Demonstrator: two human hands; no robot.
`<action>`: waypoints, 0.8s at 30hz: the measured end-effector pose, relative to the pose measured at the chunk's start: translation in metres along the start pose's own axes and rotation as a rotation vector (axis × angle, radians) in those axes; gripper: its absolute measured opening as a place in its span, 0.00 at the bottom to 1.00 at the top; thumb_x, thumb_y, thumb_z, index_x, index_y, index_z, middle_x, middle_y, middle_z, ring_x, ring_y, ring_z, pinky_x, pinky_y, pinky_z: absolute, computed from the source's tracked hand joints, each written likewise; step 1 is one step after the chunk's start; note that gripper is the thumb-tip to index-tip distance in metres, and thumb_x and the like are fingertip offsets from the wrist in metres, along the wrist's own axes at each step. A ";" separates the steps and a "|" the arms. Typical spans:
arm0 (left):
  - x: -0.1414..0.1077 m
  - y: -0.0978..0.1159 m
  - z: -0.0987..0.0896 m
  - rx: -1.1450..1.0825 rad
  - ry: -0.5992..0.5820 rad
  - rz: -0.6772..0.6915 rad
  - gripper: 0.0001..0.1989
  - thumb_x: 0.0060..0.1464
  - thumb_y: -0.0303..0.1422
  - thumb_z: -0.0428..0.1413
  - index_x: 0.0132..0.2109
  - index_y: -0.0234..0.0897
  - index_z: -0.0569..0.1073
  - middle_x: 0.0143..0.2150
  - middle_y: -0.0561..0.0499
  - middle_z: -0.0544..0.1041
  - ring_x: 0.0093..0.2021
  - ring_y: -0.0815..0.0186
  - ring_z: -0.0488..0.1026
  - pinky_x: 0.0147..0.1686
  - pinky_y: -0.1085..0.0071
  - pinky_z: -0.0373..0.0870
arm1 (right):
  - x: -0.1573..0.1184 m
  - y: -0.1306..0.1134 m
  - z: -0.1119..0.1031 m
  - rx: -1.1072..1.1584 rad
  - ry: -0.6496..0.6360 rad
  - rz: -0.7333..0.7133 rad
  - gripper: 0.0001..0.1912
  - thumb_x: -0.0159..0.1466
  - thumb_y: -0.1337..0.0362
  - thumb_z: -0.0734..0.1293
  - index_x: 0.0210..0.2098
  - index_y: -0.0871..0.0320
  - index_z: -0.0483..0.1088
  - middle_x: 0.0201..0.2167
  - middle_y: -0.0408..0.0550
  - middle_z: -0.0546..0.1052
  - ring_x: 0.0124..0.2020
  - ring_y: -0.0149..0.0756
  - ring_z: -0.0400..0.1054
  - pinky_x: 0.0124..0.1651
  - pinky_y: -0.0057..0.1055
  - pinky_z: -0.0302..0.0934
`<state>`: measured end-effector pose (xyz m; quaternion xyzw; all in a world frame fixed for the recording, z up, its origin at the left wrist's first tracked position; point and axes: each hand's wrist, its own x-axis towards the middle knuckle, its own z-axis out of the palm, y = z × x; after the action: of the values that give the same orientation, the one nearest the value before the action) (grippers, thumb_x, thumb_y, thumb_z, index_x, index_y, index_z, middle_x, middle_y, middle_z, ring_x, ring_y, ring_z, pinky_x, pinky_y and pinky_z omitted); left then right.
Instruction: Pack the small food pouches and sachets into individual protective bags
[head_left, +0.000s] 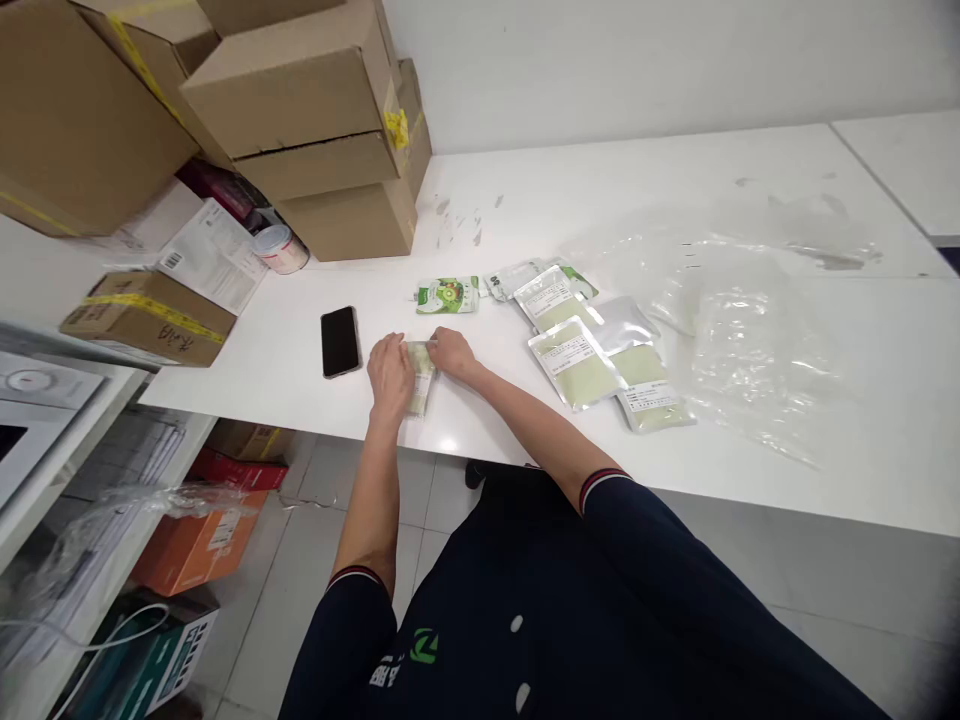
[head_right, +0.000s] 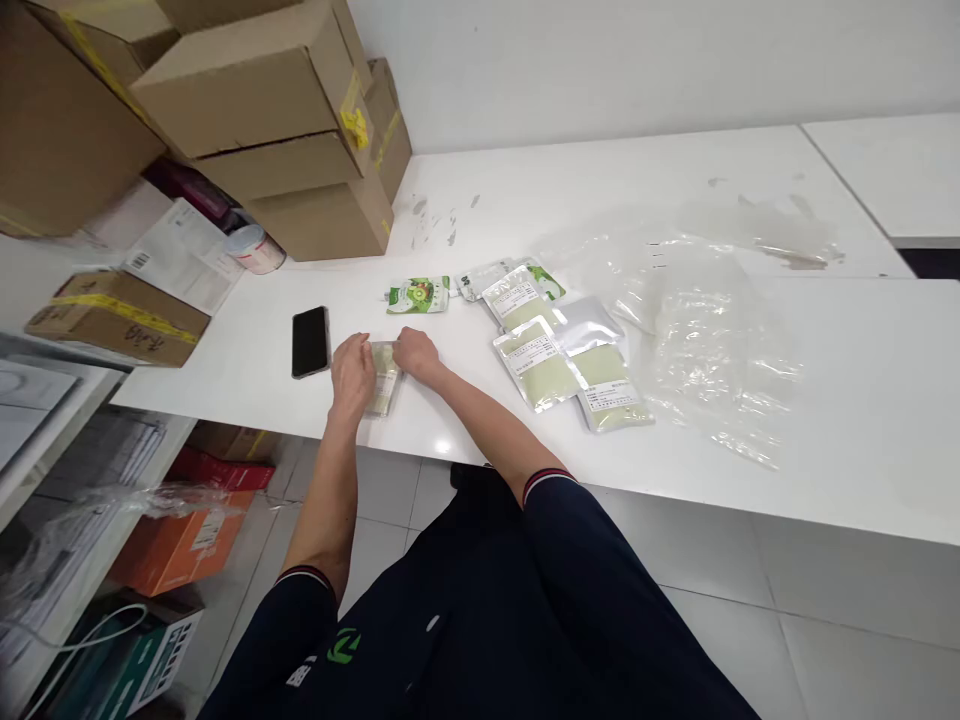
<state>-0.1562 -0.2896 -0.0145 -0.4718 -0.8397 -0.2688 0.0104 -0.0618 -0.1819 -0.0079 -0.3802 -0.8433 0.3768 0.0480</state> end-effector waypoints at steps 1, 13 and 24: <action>-0.003 0.003 0.003 0.012 -0.055 0.001 0.24 0.67 0.38 0.37 0.61 0.37 0.69 0.64 0.42 0.68 0.67 0.55 0.59 0.66 0.53 0.52 | 0.002 -0.003 -0.002 -0.012 -0.005 0.027 0.17 0.67 0.63 0.58 0.51 0.64 0.67 0.51 0.63 0.74 0.52 0.51 0.70 0.51 0.42 0.64; 0.008 0.008 0.018 0.288 -0.376 -0.016 0.32 0.63 0.54 0.37 0.70 0.54 0.54 0.74 0.49 0.49 0.73 0.44 0.42 0.66 0.38 0.40 | -0.093 0.034 -0.046 0.183 0.082 -0.192 0.19 0.71 0.58 0.55 0.57 0.57 0.63 0.34 0.47 0.78 0.38 0.38 0.73 0.44 0.35 0.64; -0.001 0.007 0.017 0.152 -0.054 0.136 0.25 0.65 0.45 0.43 0.60 0.39 0.71 0.66 0.39 0.65 0.71 0.46 0.50 0.67 0.39 0.35 | -0.251 0.237 -0.184 -0.196 1.003 0.737 0.38 0.57 0.50 0.71 0.59 0.62 0.60 0.58 0.70 0.63 0.57 0.60 0.61 0.53 0.56 0.59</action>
<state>-0.1454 -0.2796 -0.0263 -0.5325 -0.8238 -0.1900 0.0417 0.3270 -0.1407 0.0155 -0.7789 -0.5624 0.0656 0.2697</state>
